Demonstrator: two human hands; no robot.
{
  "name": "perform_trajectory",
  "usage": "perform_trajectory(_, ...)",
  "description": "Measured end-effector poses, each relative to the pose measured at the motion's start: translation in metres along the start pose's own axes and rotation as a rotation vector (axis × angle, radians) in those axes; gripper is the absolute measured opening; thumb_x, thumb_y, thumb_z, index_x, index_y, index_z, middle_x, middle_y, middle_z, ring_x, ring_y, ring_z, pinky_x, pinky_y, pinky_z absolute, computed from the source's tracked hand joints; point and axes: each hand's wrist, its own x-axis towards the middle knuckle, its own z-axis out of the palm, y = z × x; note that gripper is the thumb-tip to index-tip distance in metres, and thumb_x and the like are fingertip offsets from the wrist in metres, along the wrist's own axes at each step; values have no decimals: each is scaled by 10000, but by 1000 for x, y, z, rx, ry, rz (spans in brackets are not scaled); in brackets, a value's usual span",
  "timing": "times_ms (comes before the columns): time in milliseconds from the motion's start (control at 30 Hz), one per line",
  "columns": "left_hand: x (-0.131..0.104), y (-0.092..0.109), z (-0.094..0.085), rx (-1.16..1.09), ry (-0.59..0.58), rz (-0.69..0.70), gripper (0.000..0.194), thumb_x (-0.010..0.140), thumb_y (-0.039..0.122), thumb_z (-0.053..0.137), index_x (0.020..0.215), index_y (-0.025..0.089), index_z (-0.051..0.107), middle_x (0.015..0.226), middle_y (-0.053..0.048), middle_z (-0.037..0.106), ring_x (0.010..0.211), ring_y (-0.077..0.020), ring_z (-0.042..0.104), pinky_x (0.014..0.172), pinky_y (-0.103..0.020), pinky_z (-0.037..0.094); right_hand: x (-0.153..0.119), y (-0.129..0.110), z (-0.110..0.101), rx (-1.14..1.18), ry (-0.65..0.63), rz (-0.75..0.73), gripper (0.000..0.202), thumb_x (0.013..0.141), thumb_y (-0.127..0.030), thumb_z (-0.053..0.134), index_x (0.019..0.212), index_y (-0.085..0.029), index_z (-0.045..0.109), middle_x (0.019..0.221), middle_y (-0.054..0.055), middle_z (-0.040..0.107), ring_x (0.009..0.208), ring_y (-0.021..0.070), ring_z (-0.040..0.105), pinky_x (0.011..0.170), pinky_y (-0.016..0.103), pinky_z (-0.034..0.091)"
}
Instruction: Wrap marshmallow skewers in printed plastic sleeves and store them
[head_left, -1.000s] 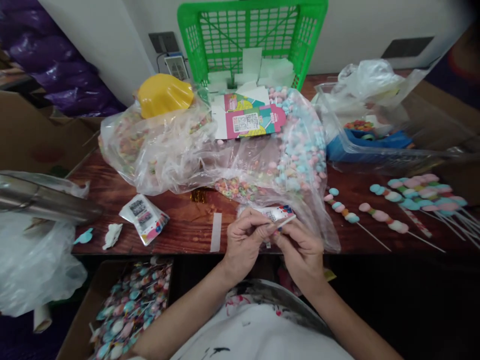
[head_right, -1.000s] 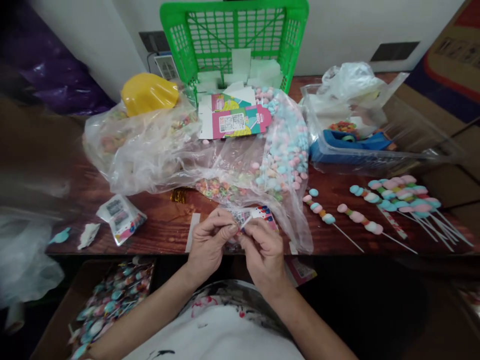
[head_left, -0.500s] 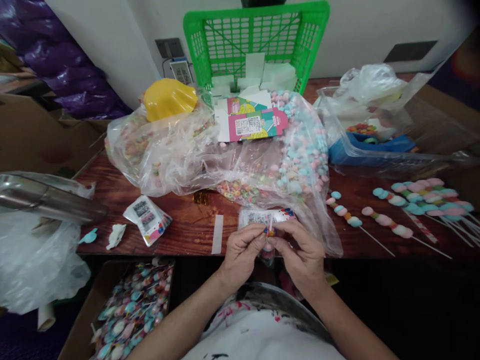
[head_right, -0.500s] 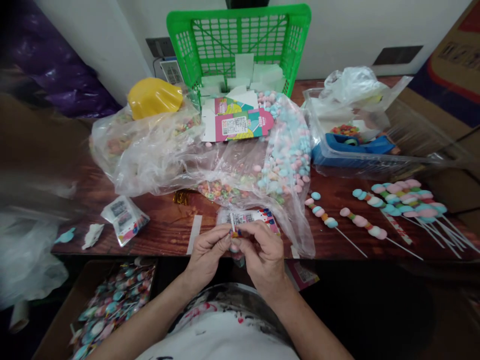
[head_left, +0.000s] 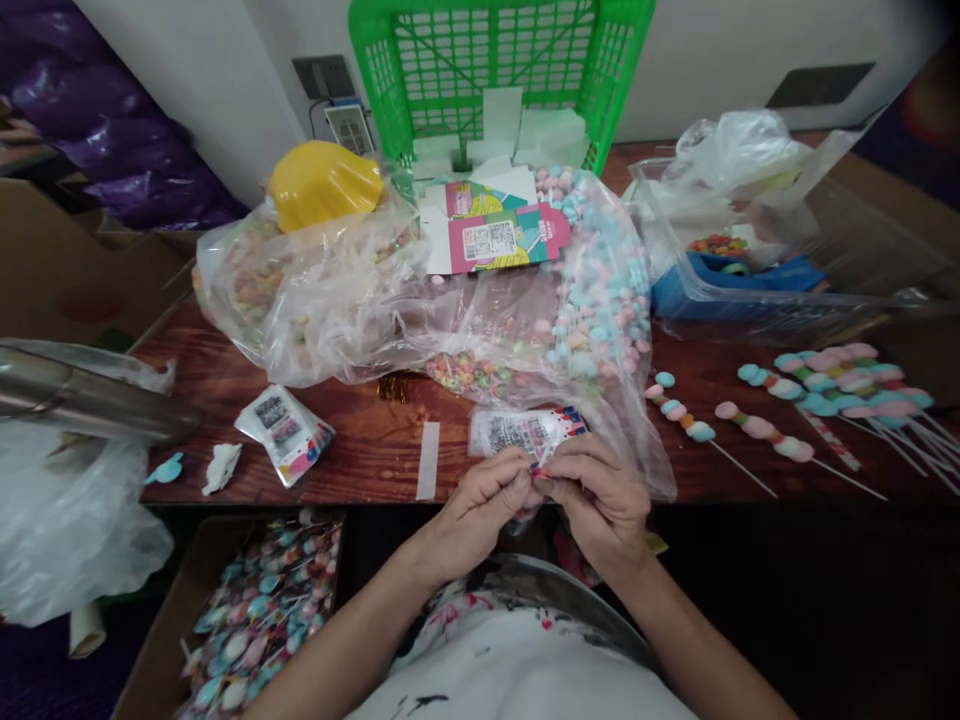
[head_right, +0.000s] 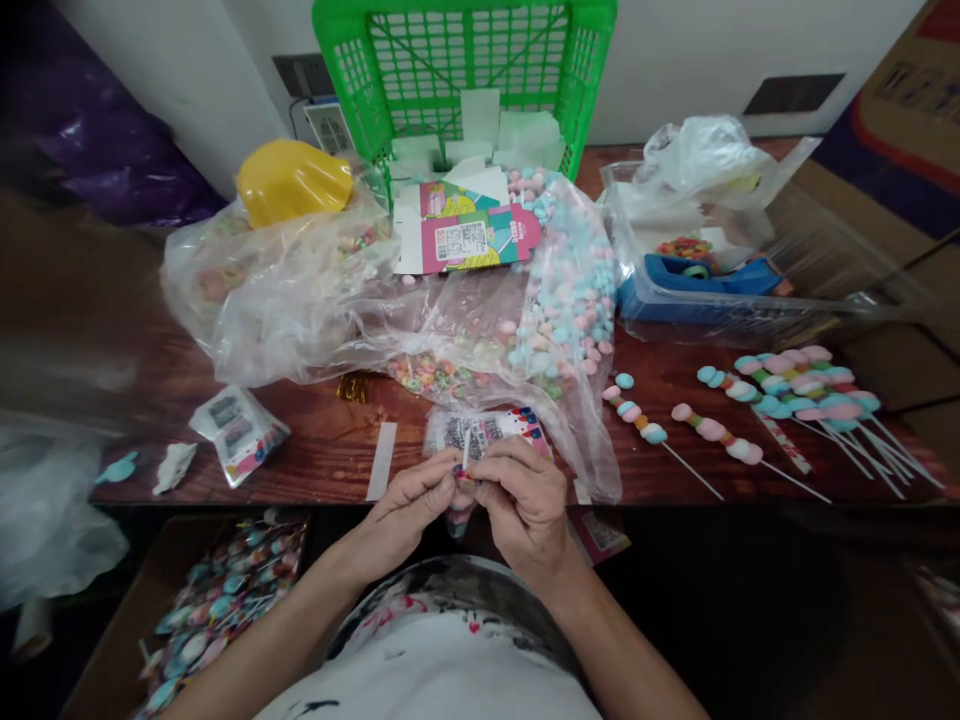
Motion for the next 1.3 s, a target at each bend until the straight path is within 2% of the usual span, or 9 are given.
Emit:
perform_trajectory(300,7,7,-9,-286,-242,-192,341,863,442,558,729,128,562,692,-9,504,624,-99,467,627,-241,397,8,-14,-5,-75,11,5,176,782,-41,603,831,-207,638,759,0,587,694,126,564,632,266,452)
perform_trajectory(500,11,2,-4,-517,-123,-371,218,741,330,674,771,125,605,645,10,537,543,-75,457,541,-203,370,7,-12,-3,44,66,212,103,813,-120,605,793,-215,638,758,1,556,625,117,561,562,266,470)
perform_trajectory(600,12,2,-2,-547,-24,-362,165,697,271,664,700,118,602,641,-14,589,579,-97,532,585,-211,410,10,-8,-16,-237,-17,-84,286,811,-90,576,1028,-261,648,1043,65,607,891,184,601,733,338,495)
perform_trajectory(700,10,4,-3,-568,-60,-391,133,667,234,634,629,124,571,589,-22,604,548,-129,590,579,-233,441,18,-2,-36,-551,-335,-462,426,835,-106,536,1199,-321,591,1297,43,560,1187,257,490,946,458,387)
perform_trajectory(800,8,4,-7,-583,-163,-451,181,666,271,650,630,113,570,567,-16,585,442,-112,553,491,-225,412,31,3,-49,-672,-616,-599,412,892,-138,481,1259,-315,542,1290,2,589,1302,258,394,1009,494,273)
perform_trajectory(900,4,3,-11,-580,-253,-462,337,672,414,713,674,117,554,603,2,556,400,-80,497,443,-213,362,42,2,-47,-631,-724,-660,335,907,-132,456,1187,-269,578,1169,7,661,1228,229,471,993,479,261)
perform_trajectory(1067,-5,4,-16,-198,-268,-333,408,841,537,528,706,155,480,611,27,471,501,-78,449,515,-217,352,48,-1,-27,-550,-717,-575,248,860,-82,409,830,-215,616,732,1,657,891,190,561,882,446,297)
perform_trajectory(1200,-13,2,-17,439,-91,-76,244,943,314,380,790,168,500,721,-5,499,665,-123,464,638,-246,377,42,5,-14,-568,-720,-338,214,797,-57,422,701,-183,566,684,13,603,814,190,513,821,425,278)
perform_trajectory(1300,-15,-3,-15,721,5,42,189,920,181,341,876,166,524,835,-48,535,763,-153,484,723,-276,389,40,10,-8,-545,-725,-161,208,778,-58,448,659,-177,570,668,16,592,779,175,500,729,362,279)
